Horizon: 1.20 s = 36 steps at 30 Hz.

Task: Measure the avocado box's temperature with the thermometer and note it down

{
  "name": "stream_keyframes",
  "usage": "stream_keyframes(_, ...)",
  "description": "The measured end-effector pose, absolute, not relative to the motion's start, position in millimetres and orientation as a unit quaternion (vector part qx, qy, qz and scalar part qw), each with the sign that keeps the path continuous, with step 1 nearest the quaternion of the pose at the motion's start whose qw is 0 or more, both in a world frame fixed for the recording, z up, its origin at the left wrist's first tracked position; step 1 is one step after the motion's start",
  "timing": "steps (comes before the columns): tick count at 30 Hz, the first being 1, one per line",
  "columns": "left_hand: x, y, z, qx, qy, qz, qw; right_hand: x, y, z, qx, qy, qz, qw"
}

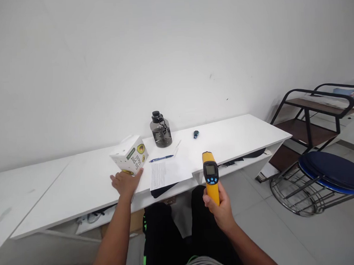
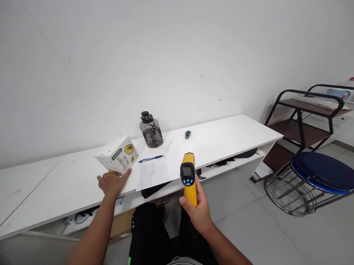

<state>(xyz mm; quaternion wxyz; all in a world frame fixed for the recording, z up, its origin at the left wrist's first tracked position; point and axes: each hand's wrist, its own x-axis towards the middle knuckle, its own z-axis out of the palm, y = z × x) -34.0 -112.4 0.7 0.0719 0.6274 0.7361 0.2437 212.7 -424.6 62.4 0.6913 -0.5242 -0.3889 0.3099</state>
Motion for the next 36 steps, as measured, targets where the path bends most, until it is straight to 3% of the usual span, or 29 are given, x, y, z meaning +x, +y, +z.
stream_keyframes(5,-30,-115,4,0.625,0.745,0.224,0.063,240,-388,52,-0.598,-0.388,0.303,0.632)
stream_keyframes(9,-26,-117,5,0.634,0.742,0.208,0.066,267,-314,42,-0.732,-0.436,0.204,0.482)
stream_keyframes(14,-26,-118,0,0.631,0.742,0.222,0.042,276,-252,27,-0.783,-0.512,0.125,0.331)
stream_keyframes(22,-31,-113,-12,0.628,0.747,0.217,-0.006,269,-227,7,-0.807,-0.524,0.003,0.272)
stream_keyframes(36,-36,-105,-20,0.625,0.749,0.217,-0.025,273,-207,-1,-0.824,-0.493,0.042,0.276)
